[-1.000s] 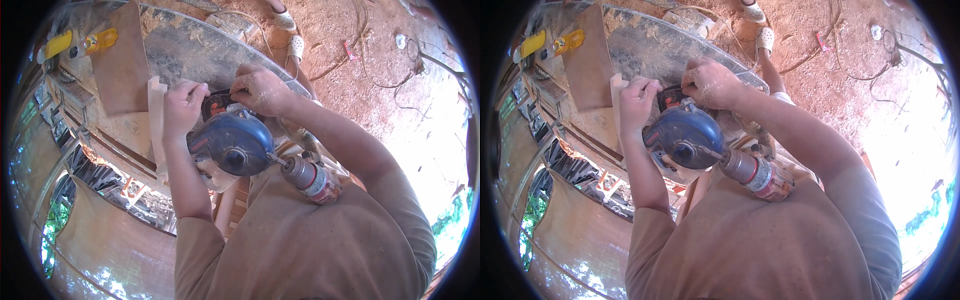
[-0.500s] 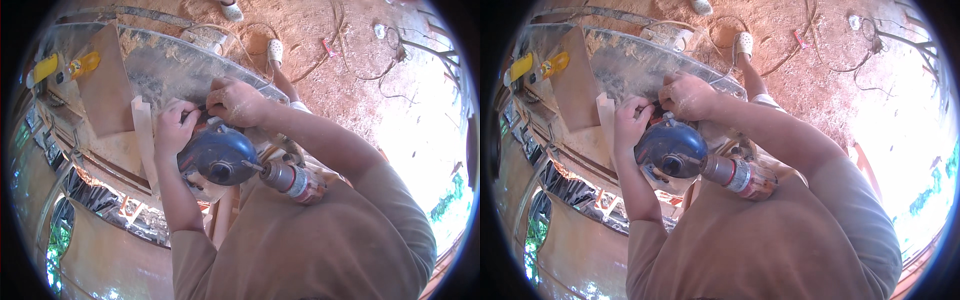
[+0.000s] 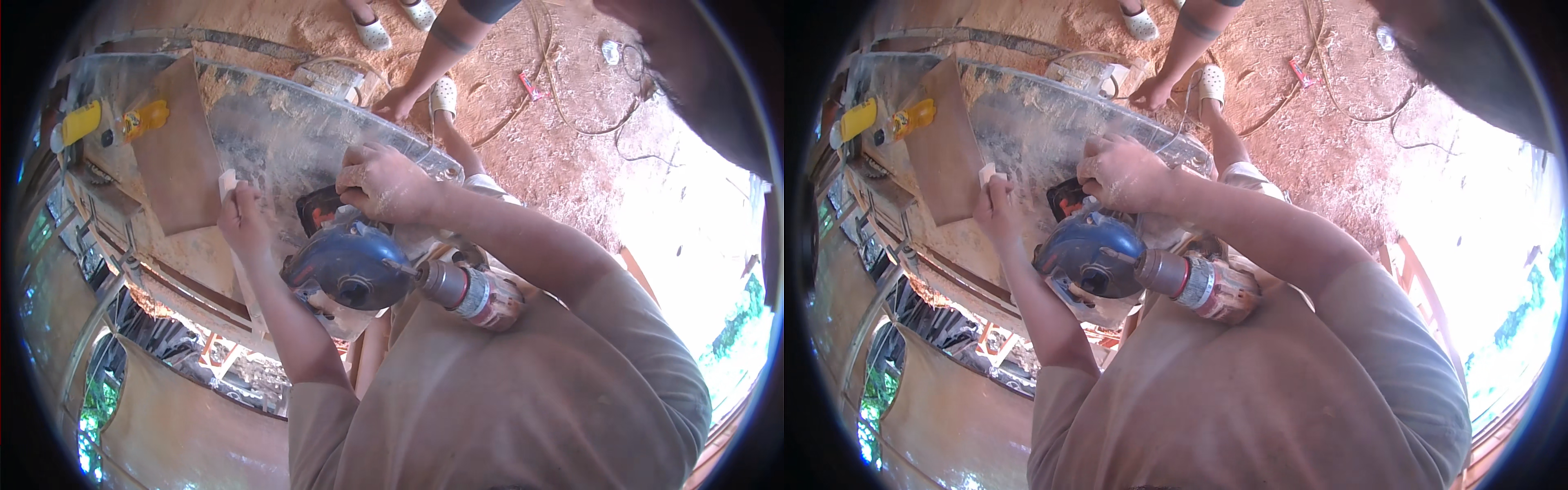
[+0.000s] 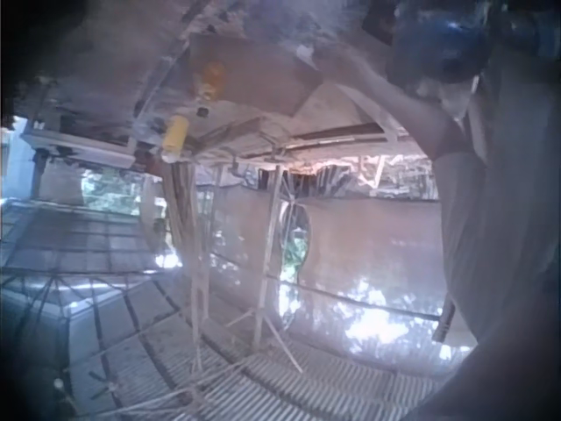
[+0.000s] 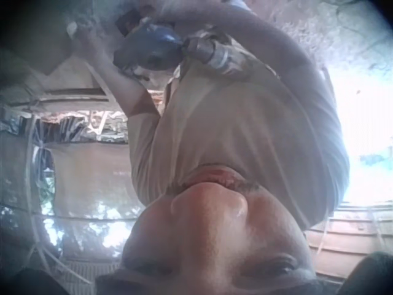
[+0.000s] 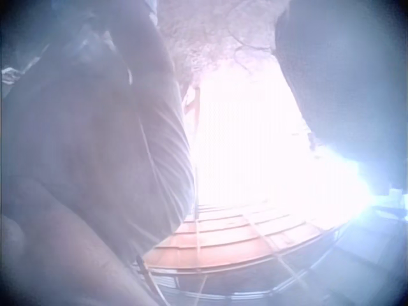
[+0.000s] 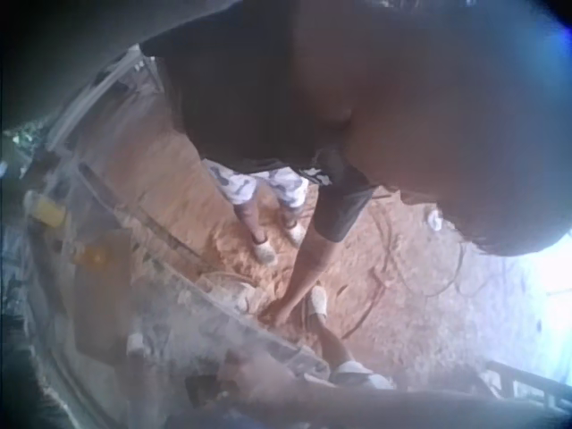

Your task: Assembling and finishing wooden furniture frames using an orbital sander and a power drill.

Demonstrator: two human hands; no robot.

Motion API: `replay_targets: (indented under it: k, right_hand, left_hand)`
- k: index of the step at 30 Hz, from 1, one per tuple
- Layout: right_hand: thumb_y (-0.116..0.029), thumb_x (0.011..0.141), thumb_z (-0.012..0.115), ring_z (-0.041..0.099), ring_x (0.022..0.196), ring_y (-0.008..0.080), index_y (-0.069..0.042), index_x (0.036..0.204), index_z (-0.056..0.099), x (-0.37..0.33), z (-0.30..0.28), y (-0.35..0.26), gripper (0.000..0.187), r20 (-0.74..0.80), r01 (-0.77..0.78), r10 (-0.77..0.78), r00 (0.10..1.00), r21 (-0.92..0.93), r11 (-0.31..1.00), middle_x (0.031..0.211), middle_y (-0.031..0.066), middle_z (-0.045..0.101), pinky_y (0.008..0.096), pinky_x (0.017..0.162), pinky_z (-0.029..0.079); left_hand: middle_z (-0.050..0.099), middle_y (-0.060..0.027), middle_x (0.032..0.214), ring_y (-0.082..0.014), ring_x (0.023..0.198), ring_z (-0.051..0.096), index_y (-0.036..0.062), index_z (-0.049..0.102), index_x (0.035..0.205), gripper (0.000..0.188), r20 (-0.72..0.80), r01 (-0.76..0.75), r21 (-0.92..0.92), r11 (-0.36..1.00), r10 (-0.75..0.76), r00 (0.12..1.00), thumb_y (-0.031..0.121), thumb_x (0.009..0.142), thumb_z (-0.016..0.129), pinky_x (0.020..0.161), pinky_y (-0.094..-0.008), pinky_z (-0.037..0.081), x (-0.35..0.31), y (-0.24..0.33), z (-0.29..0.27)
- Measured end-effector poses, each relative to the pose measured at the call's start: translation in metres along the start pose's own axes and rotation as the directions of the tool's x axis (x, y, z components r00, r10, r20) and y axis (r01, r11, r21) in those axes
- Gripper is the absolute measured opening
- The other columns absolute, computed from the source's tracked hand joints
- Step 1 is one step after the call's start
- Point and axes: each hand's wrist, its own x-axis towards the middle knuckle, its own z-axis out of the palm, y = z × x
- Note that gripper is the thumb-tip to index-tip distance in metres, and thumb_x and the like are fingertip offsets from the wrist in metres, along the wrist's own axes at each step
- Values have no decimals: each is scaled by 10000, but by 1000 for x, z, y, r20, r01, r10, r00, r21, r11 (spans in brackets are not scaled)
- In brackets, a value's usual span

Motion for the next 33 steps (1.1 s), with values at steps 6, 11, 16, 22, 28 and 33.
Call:
replay_targets:
  k: [6, 11, 16, 22, 28, 33]
  right_hand:
    - [-158, 793, 702, 615, 1032, 346, -84, 943, 719, -4, 0, -7, 168, -87, -3, 0, 996, -36, 999, 1040, 133, 631, 453, 918, 489]
    - [-172, 807, 682, 601, 1040, 335, -84, 970, 723, -6, 2, -12, 190, -62, -15, 12, 998, -46, 999, 1044, 132, 626, 441, 927, 489]
    - [-171, 816, 671, 595, 1045, 332, -88, 997, 727, -5, 2, -14, 207, -36, -56, 56, 998, -12, 998, 1064, 134, 622, 434, 929, 489]
    - [-163, 829, 656, 590, 1068, 339, -80, 1007, 721, -6, -1, -17, 207, -5, -65, 65, 998, 11, 998, 1086, 134, 619, 444, 938, 486]
    - [-151, 821, 657, 592, 1060, 344, -69, 1030, 707, -9, -3, -18, 230, -44, -55, 57, 997, 49, 997, 1098, 143, 620, 445, 952, 482]
    - [-121, 818, 641, 600, 1033, 356, -63, 1025, 693, -11, -5, -14, 221, -63, -45, 49, 997, 75, 996, 1068, 151, 618, 452, 938, 497]
  left_hand:
    - [671, -92, 741, -193, 730, 628, -20, 683, 782, 370, -183, 66, 107, 992, -45, 982, 265, 984, 561, 699, -348, 495, -1, -29, -5]
    - [675, -117, 752, -214, 765, 640, -33, 699, 791, 425, -328, 213, 30, 976, -192, 925, 334, 972, 582, 731, -376, 499, -3, -34, -6]
    - [688, -136, 800, -249, 782, 637, -48, 708, 802, 485, -490, 311, 24, 950, -260, 832, 385, 981, 579, 745, -390, 492, -5, -29, -5]
    - [692, -144, 820, -272, 811, 646, -47, 696, 781, 495, -530, 389, -42, 920, -351, 772, 385, 987, 569, 759, -412, 491, -8, -27, -7]
    - [693, -146, 794, -273, 794, 639, -28, 709, 776, 466, -567, 345, 16, 939, -275, 776, 375, 968, 573, 744, -419, 482, -3, -31, -10]
    - [693, -150, 784, -270, 782, 634, -26, 709, 763, 456, -597, 341, -46, 939, -299, 745, 364, 961, 581, 733, -425, 479, -4, -25, -10]
